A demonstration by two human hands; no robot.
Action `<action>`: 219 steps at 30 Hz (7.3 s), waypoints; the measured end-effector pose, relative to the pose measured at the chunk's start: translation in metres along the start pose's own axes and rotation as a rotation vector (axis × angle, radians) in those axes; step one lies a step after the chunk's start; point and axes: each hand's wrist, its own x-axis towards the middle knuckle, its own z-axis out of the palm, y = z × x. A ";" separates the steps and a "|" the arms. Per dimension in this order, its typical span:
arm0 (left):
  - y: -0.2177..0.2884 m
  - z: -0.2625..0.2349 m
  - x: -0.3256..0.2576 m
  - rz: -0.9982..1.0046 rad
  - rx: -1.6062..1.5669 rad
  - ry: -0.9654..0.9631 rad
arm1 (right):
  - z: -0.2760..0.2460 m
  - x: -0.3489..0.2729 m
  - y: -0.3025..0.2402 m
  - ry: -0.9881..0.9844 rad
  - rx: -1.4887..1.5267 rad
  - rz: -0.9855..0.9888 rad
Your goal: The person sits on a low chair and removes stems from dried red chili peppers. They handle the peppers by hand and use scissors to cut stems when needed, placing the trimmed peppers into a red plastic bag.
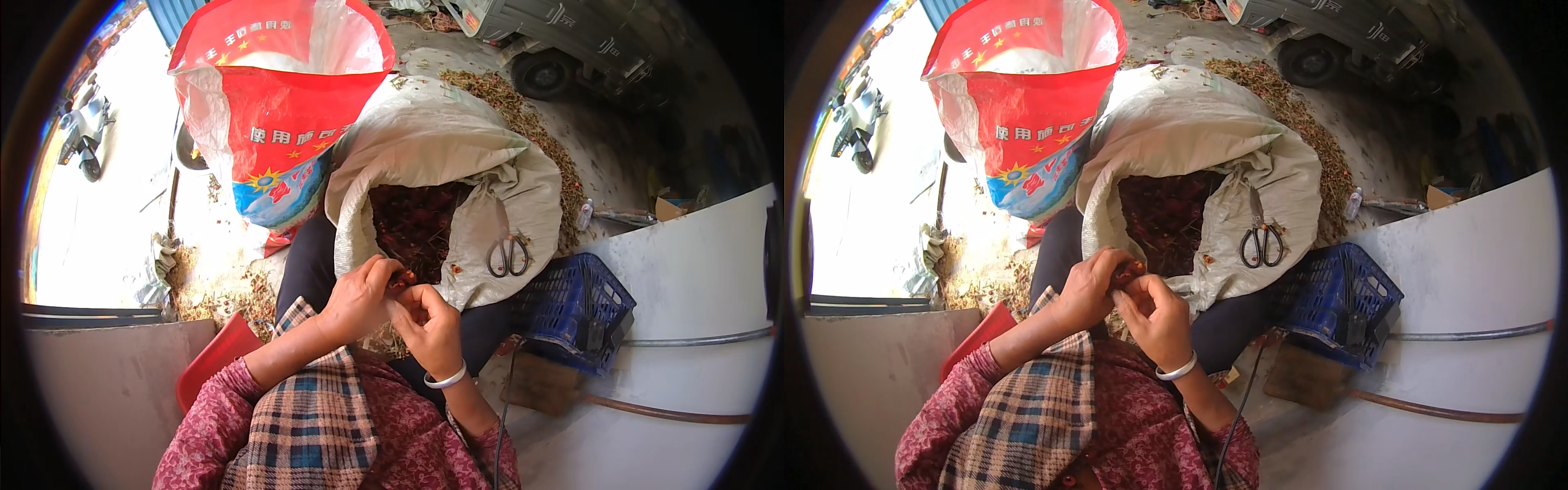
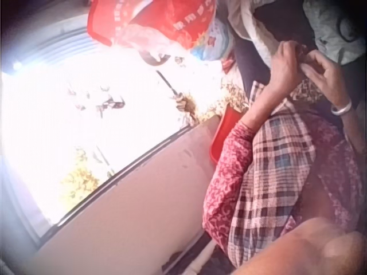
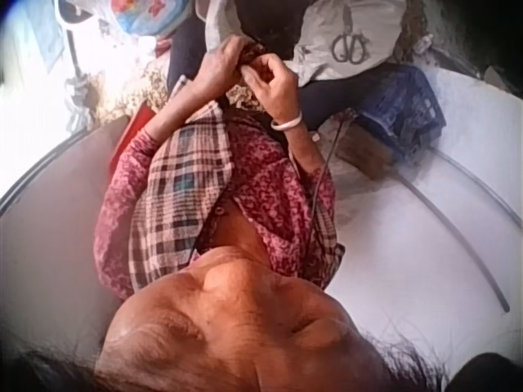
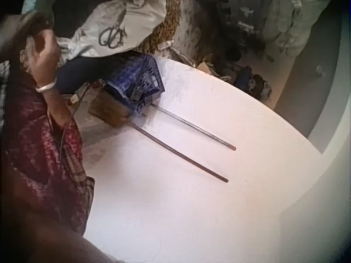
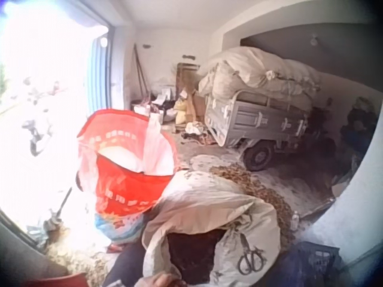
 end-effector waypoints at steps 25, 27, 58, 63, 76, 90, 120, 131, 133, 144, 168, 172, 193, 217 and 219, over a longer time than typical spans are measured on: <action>-0.007 0.015 -0.011 -0.171 -0.270 0.134 | 0.011 -0.004 0.024 -0.044 0.105 0.056; -0.005 0.011 -0.007 -0.203 -0.297 0.132 | 0.010 -0.004 0.016 -0.005 0.245 0.082; -0.039 -0.249 0.169 -0.043 0.776 0.760 | -0.014 0.041 0.110 0.236 -0.178 -0.040; -0.015 -0.198 0.139 0.226 0.522 0.646 | -0.005 0.080 0.198 0.263 -0.342 -0.155; -0.166 0.050 0.136 -0.153 -0.056 -0.253 | 0.048 0.210 0.275 0.104 -0.428 0.049; -0.163 0.042 0.107 -0.288 -0.223 0.052 | -0.005 0.128 0.225 0.193 0.250 0.263; -0.014 -0.002 0.000 -0.519 -1.194 -0.099 | 0.016 -0.024 0.060 0.084 0.346 0.054; -0.006 -0.011 -0.012 -0.496 -1.113 -0.326 | -0.016 0.003 0.028 0.007 0.164 -0.076; -0.001 -0.014 -0.013 -0.492 -1.123 -0.356 | -0.015 0.003 0.022 0.011 0.095 -0.122; 0.004 -0.019 -0.016 -0.412 -1.092 -0.377 | -0.005 -0.011 0.006 -0.078 0.727 0.389; 0.014 -0.025 -0.017 -0.400 -1.054 -0.595 | -0.007 -0.011 -0.013 0.176 -0.225 -0.400; 0.017 -0.024 -0.016 -0.296 -1.002 -0.567 | -0.007 -0.011 -0.009 0.088 0.070 -0.116; 0.017 -0.179 0.139 0.337 -0.099 0.776 | -0.030 0.016 0.071 -0.018 0.947 0.391; -0.079 -0.022 0.040 -0.352 -0.370 -0.082 | 0.045 0.153 0.274 0.087 0.355 0.731; -0.097 0.000 0.033 -0.445 -0.499 -0.075 | 0.030 0.140 0.254 0.102 0.289 0.544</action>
